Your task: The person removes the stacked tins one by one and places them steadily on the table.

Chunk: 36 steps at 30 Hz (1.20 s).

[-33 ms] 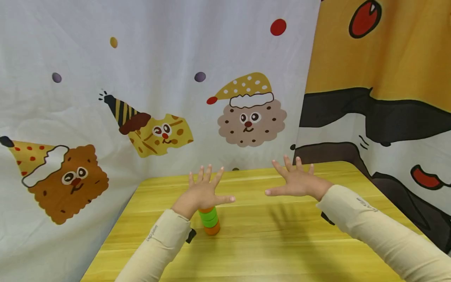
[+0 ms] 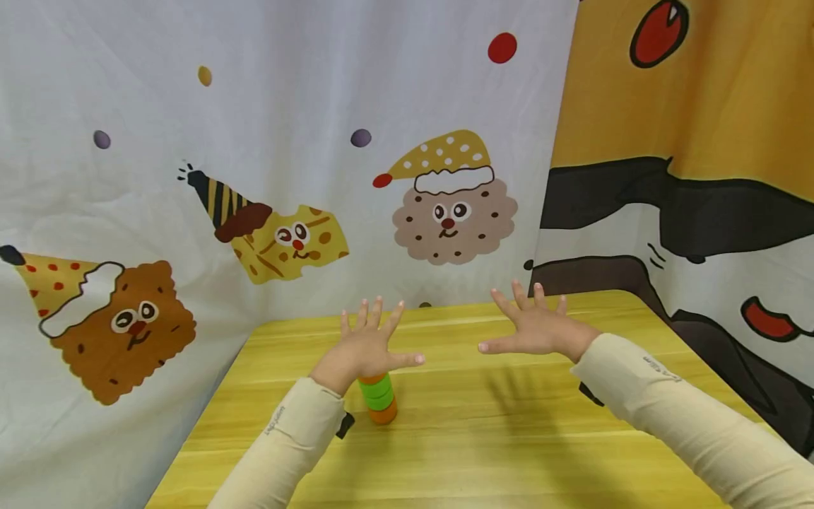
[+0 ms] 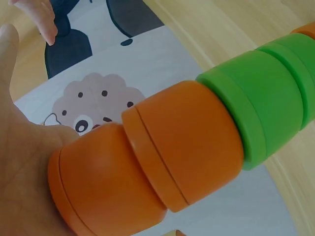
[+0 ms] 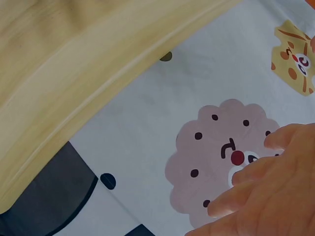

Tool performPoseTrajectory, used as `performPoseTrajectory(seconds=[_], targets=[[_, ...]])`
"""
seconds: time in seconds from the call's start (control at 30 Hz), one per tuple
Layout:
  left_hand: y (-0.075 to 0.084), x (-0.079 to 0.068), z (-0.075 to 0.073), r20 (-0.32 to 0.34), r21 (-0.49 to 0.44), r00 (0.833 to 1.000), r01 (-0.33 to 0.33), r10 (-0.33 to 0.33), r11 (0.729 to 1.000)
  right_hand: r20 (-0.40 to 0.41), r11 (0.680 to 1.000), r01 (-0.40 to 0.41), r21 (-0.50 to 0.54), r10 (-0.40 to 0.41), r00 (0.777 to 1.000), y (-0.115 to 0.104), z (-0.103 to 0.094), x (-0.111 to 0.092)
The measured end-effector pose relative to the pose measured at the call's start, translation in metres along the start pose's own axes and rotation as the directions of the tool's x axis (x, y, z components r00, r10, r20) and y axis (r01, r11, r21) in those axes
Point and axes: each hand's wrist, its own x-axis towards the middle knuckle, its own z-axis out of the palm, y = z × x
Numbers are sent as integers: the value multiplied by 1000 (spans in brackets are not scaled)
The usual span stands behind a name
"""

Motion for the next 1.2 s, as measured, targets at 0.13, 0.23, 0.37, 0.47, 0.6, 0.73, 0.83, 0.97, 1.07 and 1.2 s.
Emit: performPoseTrajectory(seconds=[0.13,0.23,0.37,0.47,0.6,0.73,0.83,0.97,1.07,1.2], targets=[[-7,-2,-2,-18,-45,1000,-15,14,999,-5,1000,20,7,-20,1000,-3,0,2],[-19,-6,-3,-55,-151,998,-52,44,987,-27,998,64,30,-63,998,-6,0,5],[-40,-13,-1,-106,-342,992,-101,69,934,-78,984,154,85,-148,986,-13,3,10],[-54,-16,4,-131,-433,989,-124,74,893,-110,969,204,141,-190,976,-21,6,16],[-67,-22,14,-148,-451,987,-121,60,884,-142,949,254,187,-229,963,-34,12,25],[-75,-27,22,-152,-459,988,-92,24,884,-152,929,311,200,-284,947,-48,19,35],[-78,-30,27,-155,-502,988,-79,0,861,-144,912,345,221,-320,936,-59,24,42],[-81,-30,32,-183,-539,983,-108,8,835,-121,899,361,247,-341,932,-73,31,51],[-83,-28,37,-207,-540,978,-135,24,831,-98,896,357,265,-343,934,-82,37,58],[-84,-28,43,-219,-557,976,-139,17,819,-69,890,347,295,-342,937,-92,46,66]])
